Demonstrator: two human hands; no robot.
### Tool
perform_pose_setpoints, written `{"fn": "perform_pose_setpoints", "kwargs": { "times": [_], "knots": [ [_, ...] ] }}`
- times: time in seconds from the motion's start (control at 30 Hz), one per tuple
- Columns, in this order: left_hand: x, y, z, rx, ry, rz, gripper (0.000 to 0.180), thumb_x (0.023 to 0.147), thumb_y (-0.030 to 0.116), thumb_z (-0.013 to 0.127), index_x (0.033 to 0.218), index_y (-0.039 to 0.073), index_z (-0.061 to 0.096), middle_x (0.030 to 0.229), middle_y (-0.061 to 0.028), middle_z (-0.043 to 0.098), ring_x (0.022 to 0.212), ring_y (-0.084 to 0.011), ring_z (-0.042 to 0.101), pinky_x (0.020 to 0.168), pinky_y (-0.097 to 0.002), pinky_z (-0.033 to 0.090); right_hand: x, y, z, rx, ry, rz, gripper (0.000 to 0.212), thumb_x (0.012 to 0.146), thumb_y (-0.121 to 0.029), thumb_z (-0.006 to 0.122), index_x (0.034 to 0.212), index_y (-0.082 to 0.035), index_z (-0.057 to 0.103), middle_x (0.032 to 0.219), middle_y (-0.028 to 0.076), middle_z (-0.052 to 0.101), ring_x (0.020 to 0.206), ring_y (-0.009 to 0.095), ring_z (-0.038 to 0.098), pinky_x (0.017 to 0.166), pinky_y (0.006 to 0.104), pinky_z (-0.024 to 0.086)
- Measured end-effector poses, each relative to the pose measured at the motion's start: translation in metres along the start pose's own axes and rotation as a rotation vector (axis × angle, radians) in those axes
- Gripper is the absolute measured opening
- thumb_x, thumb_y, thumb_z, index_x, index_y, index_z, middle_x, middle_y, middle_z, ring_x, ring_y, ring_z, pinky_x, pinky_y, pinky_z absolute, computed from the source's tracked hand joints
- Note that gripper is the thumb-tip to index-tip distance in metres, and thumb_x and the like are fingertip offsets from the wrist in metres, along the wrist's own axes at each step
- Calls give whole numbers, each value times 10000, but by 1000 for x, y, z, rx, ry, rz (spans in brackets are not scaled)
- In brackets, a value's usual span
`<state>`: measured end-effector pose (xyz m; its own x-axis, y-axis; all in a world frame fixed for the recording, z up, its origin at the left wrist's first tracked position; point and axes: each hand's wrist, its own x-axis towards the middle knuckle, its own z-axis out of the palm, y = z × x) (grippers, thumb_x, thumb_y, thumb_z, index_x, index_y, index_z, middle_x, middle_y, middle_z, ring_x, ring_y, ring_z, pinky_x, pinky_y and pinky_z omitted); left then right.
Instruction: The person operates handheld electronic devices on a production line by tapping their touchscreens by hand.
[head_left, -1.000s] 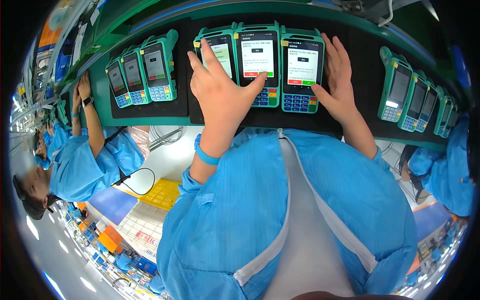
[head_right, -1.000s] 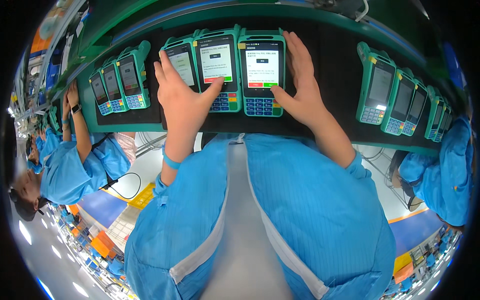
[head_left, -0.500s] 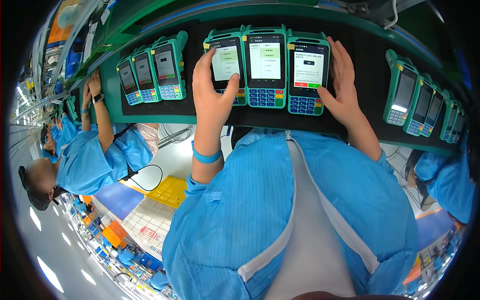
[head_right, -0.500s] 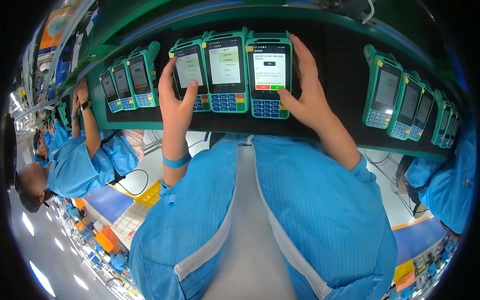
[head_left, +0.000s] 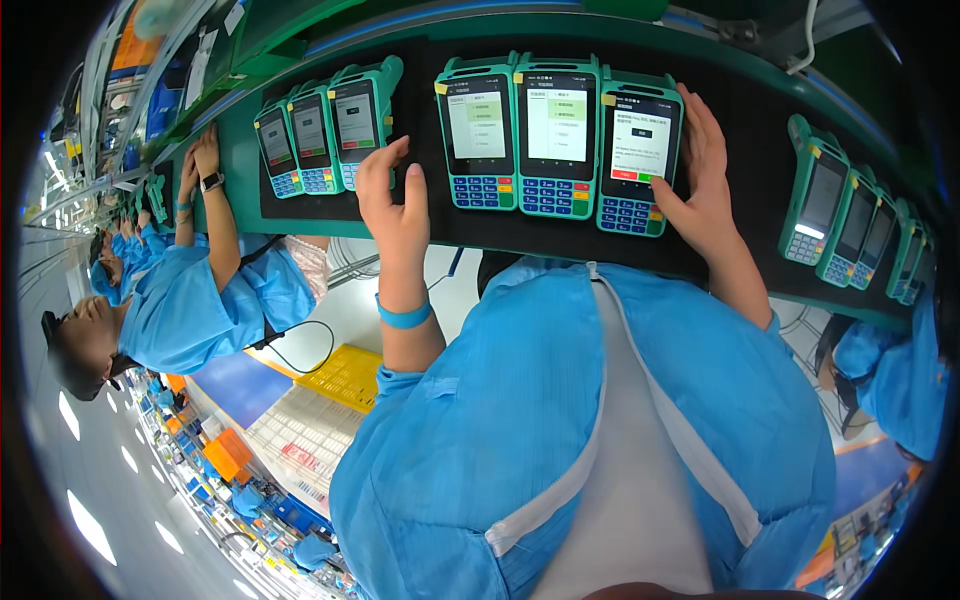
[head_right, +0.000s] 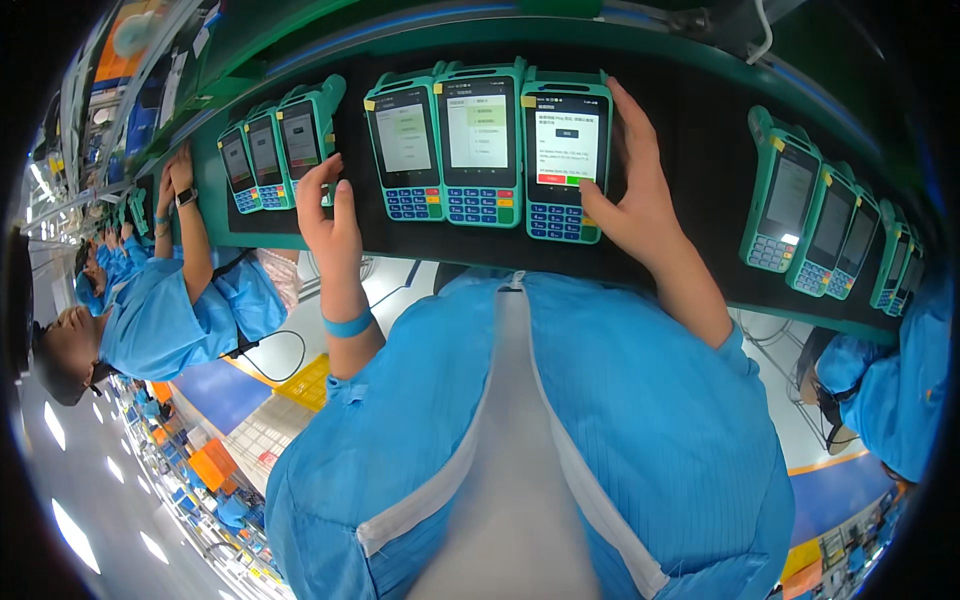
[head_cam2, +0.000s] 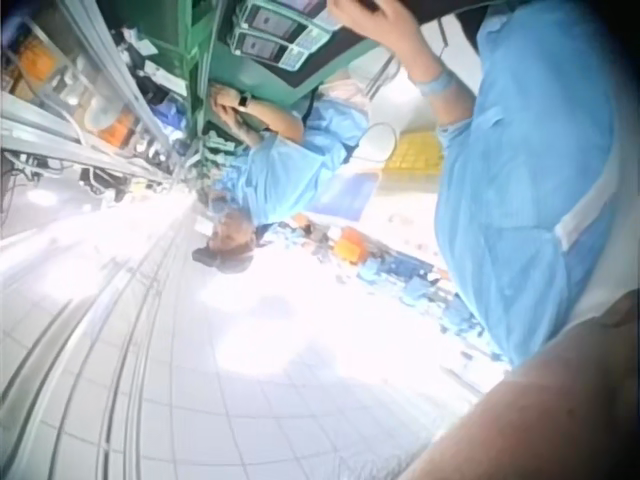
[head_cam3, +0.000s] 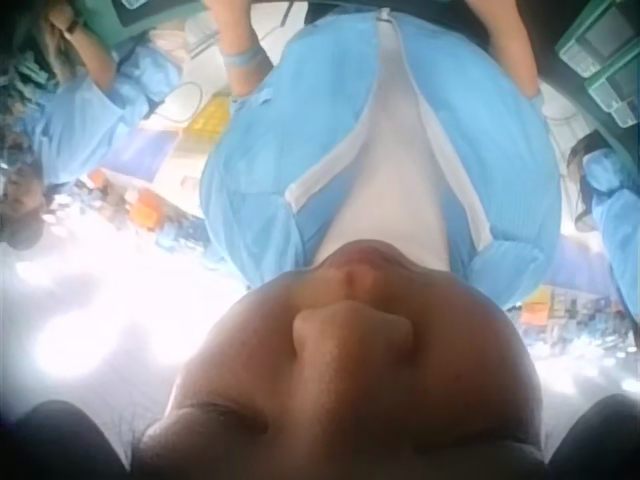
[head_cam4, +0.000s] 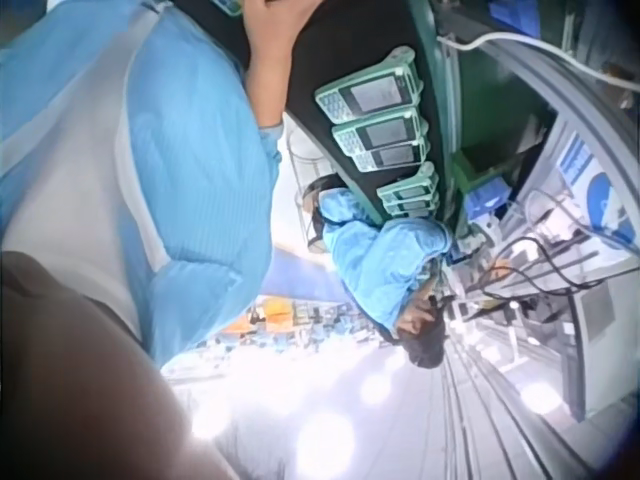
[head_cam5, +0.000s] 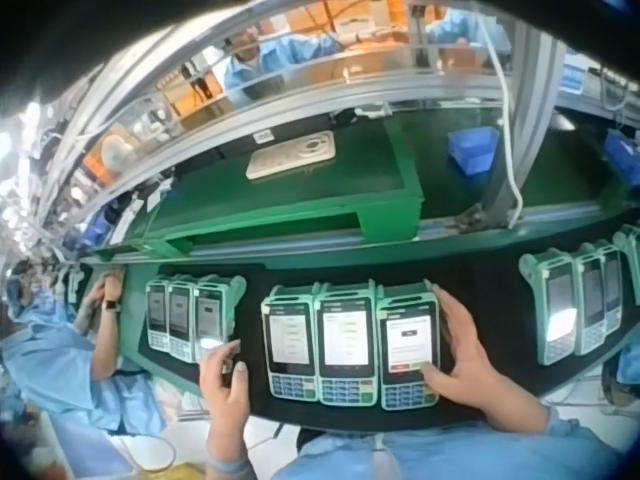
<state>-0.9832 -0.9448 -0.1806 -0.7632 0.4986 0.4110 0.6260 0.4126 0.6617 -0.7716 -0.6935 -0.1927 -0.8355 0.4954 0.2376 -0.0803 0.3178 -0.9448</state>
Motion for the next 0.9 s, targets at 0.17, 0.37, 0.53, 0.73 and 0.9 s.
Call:
{"fn": "perform_pose_setpoints", "kwargs": {
  "times": [0.17,0.37,0.53,0.73,0.9],
  "knots": [
    [-3,-14,-11,87,84,-42,247,819,60,589,1062,49,630,1015,-96,603,965,-244,541,873,-345,401,0,1,1,-1,-10,4,837,724,-74,573,1452,-72,161,1486,172,204,1374,344,245,1116,469,232],
    [-6,-31,-34,216,121,-25,253,806,57,598,1052,85,650,1018,-87,580,981,-258,499,870,-355,379,2,5,1,16,15,-40,810,744,-90,554,1451,-62,160,1489,181,207,1372,330,253,1118,448,229],
    [-3,-37,-40,550,121,43,287,784,132,638,1064,160,692,1143,-102,535,1065,-298,448,926,-388,336,3,3,3,57,33,-36,802,757,-81,562,1448,-46,156,1486,199,221,1378,327,245,1118,459,219],
    [7,-39,-32,591,74,99,309,752,193,660,1060,204,683,1202,-93,484,1148,-330,389,953,-457,278,3,4,4,83,44,-23,818,750,-77,570,1450,-50,148,1486,216,215,1381,333,235,1125,459,184],
    [10,-47,-38,591,121,64,311,744,216,660,1054,210,688,1229,-91,477,1179,-335,373,990,-467,248,3,4,4,97,59,-20,830,739,-79,573,1450,-54,147,1486,220,219,1381,336,233,1123,465,182]
  ]
}}
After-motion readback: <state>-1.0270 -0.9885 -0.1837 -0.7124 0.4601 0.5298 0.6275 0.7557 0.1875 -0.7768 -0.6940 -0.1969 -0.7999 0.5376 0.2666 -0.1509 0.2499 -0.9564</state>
